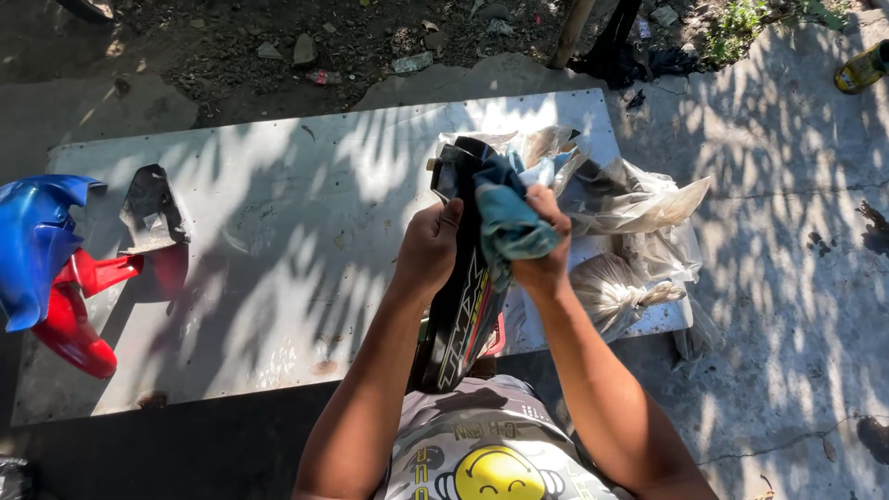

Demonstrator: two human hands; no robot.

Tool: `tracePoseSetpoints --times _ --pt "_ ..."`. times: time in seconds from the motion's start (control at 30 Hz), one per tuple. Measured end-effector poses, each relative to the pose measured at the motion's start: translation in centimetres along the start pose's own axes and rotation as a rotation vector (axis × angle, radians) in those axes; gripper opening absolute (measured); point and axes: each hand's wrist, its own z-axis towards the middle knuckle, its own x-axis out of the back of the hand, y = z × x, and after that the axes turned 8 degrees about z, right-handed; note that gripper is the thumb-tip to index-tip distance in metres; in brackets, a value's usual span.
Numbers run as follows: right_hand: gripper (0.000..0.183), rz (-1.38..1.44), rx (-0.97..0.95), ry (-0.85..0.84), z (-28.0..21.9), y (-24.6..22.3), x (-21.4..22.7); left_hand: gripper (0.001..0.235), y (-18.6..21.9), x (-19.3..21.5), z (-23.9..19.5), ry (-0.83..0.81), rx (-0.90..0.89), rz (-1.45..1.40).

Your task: The person wipes a black motorcycle part with a cloth, then cleans a beige motorcycle part with the same cloth. They place the beige part on the table and continue wiping the black part before setting it down. Finally, they pick up a plastic bag and begin to open it.

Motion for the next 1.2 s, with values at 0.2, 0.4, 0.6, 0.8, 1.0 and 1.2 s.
tracePoseSetpoints --times 0.2,0.4,0.6,0.8,1.0,1.2 --pt "0.01 -0.066 0.134 0.058 -0.8 0.8 0.0 0.05 1.0 -0.5 0.9 -0.001 -0.021 -0.038" --pt "0.018 -0.061 0.012 0.046 0.4 4.6 2.1 0.046 2.0 -1.5 -0.9 0.039 0.022 0.277" --pt "0.02 -0.055 0.049 -0.085 0.5 2.4 3.0 0.033 0.4 -3.6 -0.9 -0.047 0.027 0.802" --pt "0.018 -0.266 0.366 -0.362 3.4 4.5 5.2 0.032 1.7 -3.8 -1.9 -0.245 -0.049 0.946" --pt "0.042 -0.192 0.398 -0.499 2.5 6.8 5.8 0.04 -0.3 -4.4 -1.1 -0.338 -0.005 0.991" --pt "0.045 -0.187 0.381 -0.504 1.8 7.1 5.4 0.061 -1.7 -4.2 -0.4 -0.386 0.102 1.142"
